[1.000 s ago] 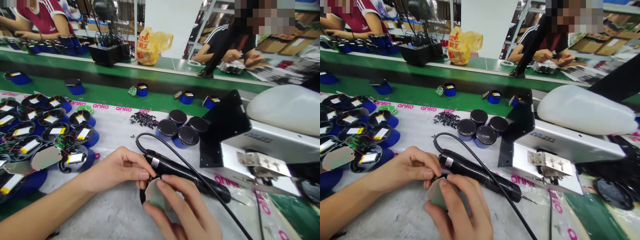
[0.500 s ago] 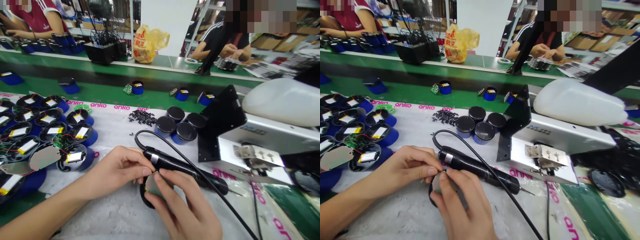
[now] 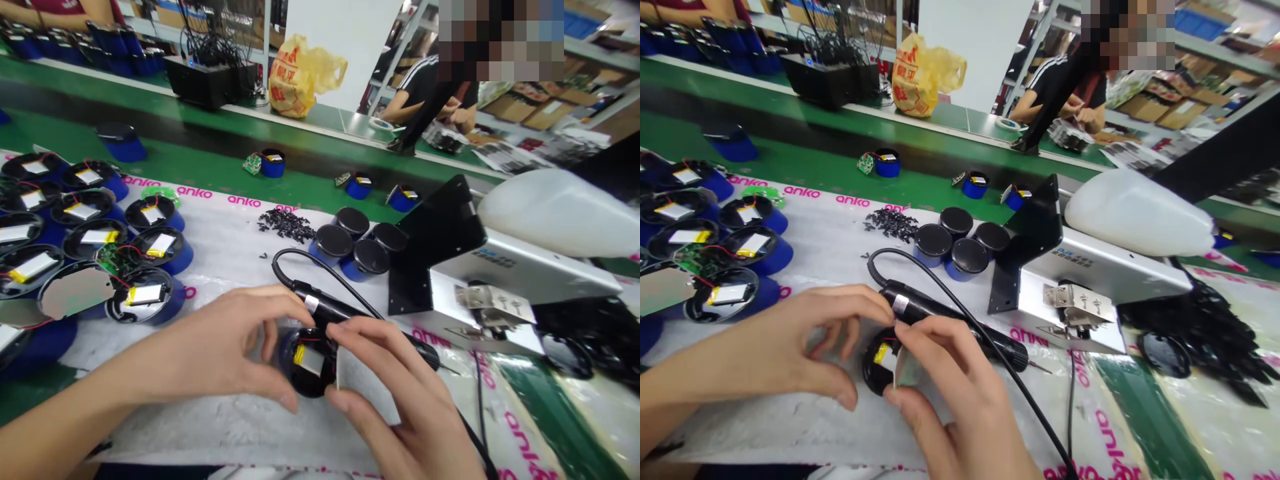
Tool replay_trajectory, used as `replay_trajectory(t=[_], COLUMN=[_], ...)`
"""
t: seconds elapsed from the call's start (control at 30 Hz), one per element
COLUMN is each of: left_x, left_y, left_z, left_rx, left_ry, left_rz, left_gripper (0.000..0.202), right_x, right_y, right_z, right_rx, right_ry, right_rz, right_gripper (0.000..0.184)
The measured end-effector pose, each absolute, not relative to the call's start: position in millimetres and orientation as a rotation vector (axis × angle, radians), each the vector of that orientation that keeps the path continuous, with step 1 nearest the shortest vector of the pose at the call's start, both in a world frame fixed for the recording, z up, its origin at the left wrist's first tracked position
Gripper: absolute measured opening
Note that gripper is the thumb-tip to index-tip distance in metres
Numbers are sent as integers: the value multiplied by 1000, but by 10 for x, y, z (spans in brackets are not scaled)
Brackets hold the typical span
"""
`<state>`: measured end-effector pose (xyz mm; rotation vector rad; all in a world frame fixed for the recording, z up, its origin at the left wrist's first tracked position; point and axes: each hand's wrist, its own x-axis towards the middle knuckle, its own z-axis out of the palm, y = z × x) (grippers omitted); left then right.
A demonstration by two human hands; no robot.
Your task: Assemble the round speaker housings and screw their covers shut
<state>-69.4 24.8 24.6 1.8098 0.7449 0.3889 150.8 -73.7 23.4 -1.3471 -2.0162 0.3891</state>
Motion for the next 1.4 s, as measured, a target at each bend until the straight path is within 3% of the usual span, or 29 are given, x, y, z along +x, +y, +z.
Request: replay_trajectory(t=[0.2, 0.33, 0.5, 0.7, 0.93, 1.4], left_x=[-538, -533, -581, -558, -495, -381], left_y=[147, 141, 176, 229, 179, 157], left_z=[88, 104, 102, 34, 23, 147], left_rx=[1863, 1792, 1366, 1046, 1063, 1151], left_ry=[699, 595, 645, 663, 725, 905], left_rz=[293, 340, 168, 162, 199, 216], left_gripper=[61, 56, 68, 40, 36, 26], right_x=[1487, 1481, 1470, 1412, 1337, 1375], right_y=[-904, -962, -987, -1008, -1010, -918], right_z=[87, -70, -92, -91, -31, 256], right_rx=[-1248, -1241, -1311, -1292, -1312, -1462], right_ry=[-1810, -1760, -1769, -1692, -1518, -2115], right_rz=[622, 610, 556, 611, 719, 324], right_gripper=[36, 35, 35, 34, 30, 33])
